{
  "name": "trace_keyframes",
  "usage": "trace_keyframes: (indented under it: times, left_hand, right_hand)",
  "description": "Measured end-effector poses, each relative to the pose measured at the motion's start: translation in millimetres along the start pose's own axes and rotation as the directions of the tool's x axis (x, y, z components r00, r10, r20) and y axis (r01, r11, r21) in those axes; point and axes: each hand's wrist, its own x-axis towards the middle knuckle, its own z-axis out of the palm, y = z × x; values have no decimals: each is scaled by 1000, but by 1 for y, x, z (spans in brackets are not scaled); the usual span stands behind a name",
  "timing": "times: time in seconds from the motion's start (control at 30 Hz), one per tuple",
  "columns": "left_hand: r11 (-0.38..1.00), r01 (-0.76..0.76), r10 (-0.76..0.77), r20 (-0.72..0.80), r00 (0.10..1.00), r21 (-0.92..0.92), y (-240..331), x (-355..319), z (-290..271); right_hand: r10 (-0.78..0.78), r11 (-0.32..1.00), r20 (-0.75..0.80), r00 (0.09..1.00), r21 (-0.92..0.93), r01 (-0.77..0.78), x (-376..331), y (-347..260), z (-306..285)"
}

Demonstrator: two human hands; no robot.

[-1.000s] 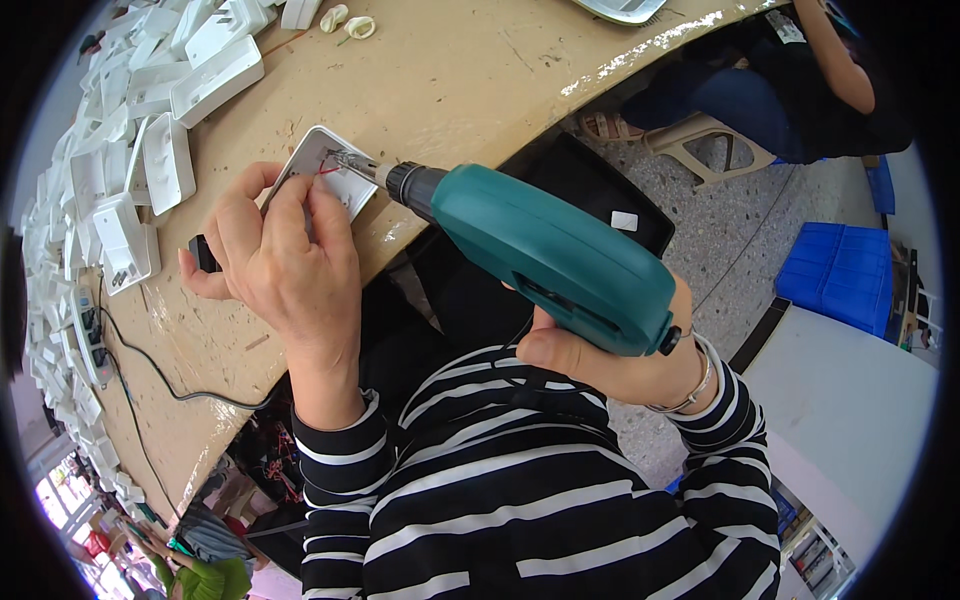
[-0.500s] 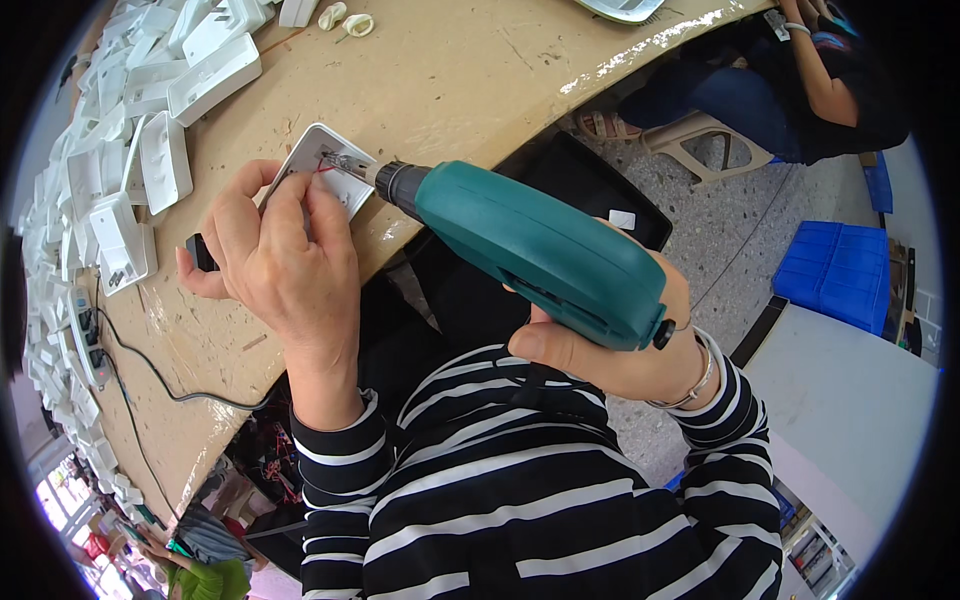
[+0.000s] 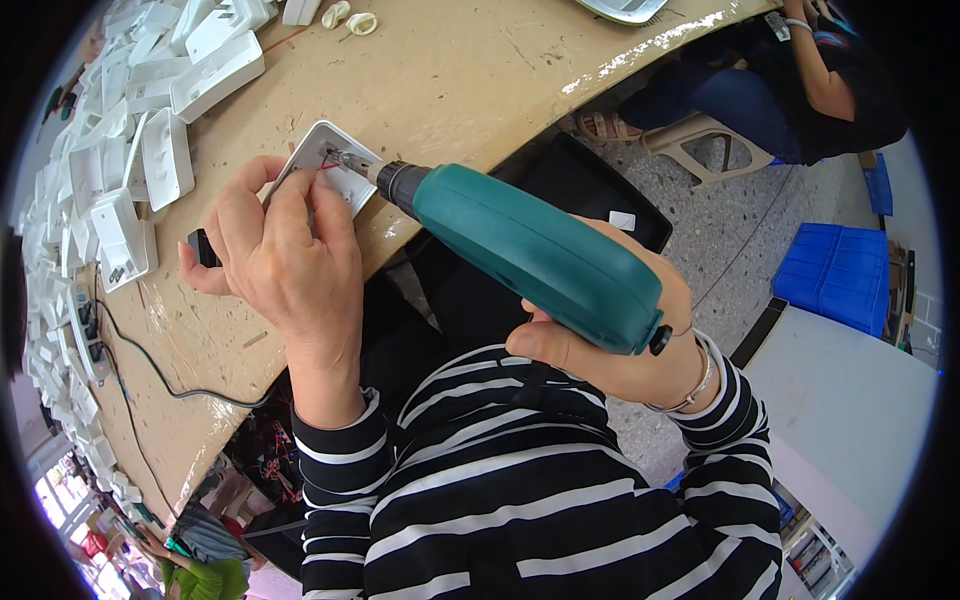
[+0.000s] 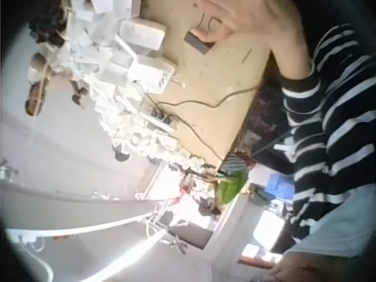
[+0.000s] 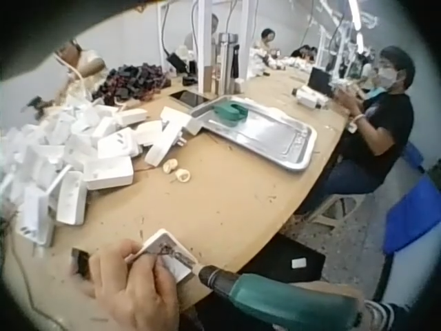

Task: Soldering electronic components into white plastic housings using a handheld soldering gun at a manual workstation.

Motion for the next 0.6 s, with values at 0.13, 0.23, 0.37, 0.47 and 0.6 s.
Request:
trace_keyframes:
  times: [0.13,0.23,0.37,0.47,0.6]
  left_hand:
    - [1000,11,-11,6,1000,-5,1,0,0]
    - [999,3,-4,-23,1000,-51,0,-1,3]
    - [998,5,-6,-22,1000,-56,1,-1,2]
    - [998,3,-4,-21,1000,-60,1,-1,2]
    - [998,-4,3,-28,1000,-60,0,-2,2]
  right_hand:
    - [-14,1000,-1,1000,-12,14,0,1,1]
    - [-12,999,-11,1000,-38,12,-1,0,1]
    - [-53,999,12,999,-12,53,0,6,-1]
    - [-101,995,33,994,-1,101,0,6,0]
    - [-117,993,35,993,-25,118,-1,6,1]
